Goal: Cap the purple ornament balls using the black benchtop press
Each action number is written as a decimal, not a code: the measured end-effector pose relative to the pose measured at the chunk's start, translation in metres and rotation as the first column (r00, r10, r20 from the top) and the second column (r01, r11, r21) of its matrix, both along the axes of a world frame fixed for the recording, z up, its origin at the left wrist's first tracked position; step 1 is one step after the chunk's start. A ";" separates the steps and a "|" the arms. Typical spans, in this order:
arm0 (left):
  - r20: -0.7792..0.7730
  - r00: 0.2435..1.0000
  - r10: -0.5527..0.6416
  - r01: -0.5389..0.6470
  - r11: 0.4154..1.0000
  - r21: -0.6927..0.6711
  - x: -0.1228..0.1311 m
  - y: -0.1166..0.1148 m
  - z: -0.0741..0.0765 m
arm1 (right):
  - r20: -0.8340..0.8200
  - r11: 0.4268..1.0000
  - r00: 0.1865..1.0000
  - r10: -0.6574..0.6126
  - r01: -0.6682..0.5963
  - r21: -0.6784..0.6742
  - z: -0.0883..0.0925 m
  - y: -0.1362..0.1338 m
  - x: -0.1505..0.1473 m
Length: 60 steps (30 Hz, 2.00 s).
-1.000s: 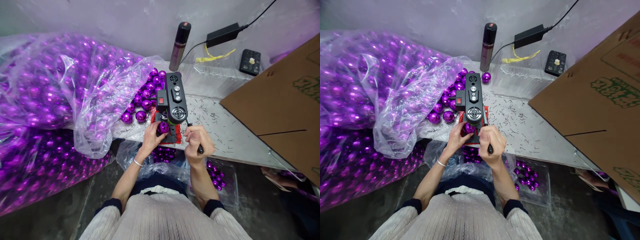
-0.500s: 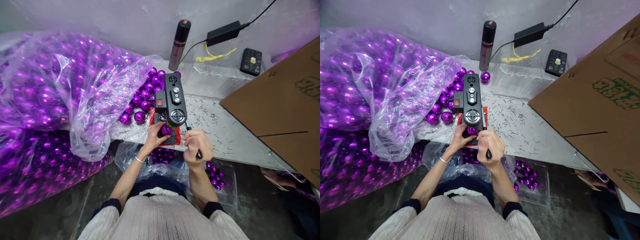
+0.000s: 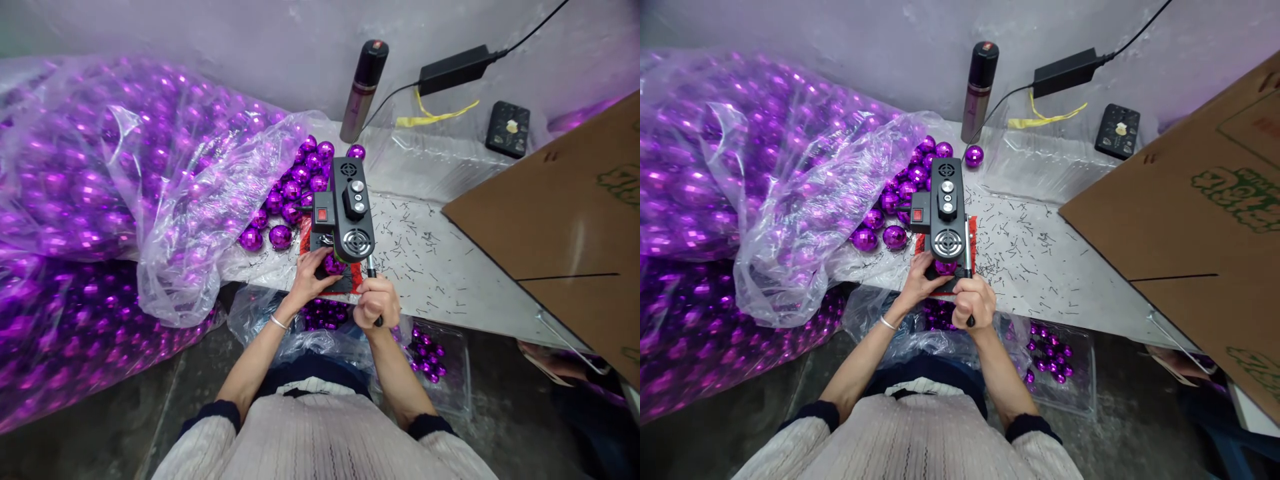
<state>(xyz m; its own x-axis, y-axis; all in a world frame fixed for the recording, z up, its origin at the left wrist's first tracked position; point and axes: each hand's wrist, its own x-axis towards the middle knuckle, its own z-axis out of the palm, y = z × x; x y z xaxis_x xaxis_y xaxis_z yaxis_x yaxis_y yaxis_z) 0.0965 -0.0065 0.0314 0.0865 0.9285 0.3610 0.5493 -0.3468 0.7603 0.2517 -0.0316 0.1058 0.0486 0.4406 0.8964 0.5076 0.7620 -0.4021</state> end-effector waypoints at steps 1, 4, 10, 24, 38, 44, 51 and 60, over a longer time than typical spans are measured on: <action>0.005 1.000 -0.001 0.001 1.000 0.013 0.000 0.000 0.000 | -0.008 1.000 1.000 0.014 -0.014 0.001 -0.002 0.001 0.000; 0.010 1.000 -0.001 0.000 0.999 0.038 0.000 0.000 -0.001 | -0.047 0.999 0.998 0.045 -0.044 0.021 -0.004 0.002 -0.001; -0.015 1.000 -0.002 0.002 0.999 0.045 0.000 0.000 -0.003 | -0.081 0.998 0.995 0.066 -0.064 0.028 -0.008 0.002 -0.003; 0.014 1.000 -0.009 0.008 0.999 0.040 -0.001 0.005 -0.003 | -0.062 0.996 0.995 0.085 -0.082 0.045 -0.009 0.005 -0.003; -0.178 0.975 -0.134 0.173 0.959 0.226 -0.022 -0.101 -0.024 | -0.064 0.994 0.998 0.002 -0.009 -0.105 0.053 -0.003 -0.002; -0.107 0.944 0.313 -0.273 0.919 0.283 -0.044 -0.047 0.006 | -0.084 0.995 0.996 -0.011 0.003 -0.097 0.046 -0.003 -0.004; -0.465 0.816 0.344 -0.428 0.900 -0.086 -0.069 0.049 0.054 | -0.085 0.997 0.996 0.003 -0.010 -0.083 0.048 -0.002 -0.004; 0.613 0.765 0.196 0.097 0.907 -0.411 -0.049 0.019 0.031 | -0.115 0.984 0.993 -0.029 0.009 -0.176 0.078 0.000 -0.010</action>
<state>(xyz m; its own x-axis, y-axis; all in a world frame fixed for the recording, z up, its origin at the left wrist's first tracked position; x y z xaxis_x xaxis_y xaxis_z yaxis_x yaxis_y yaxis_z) 0.0480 0.0129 0.0626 -0.0735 0.9937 -0.0846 -0.0972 0.0773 0.9923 0.2420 -0.0315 0.1837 0.1585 0.5878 0.7933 0.4630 0.6654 -0.5856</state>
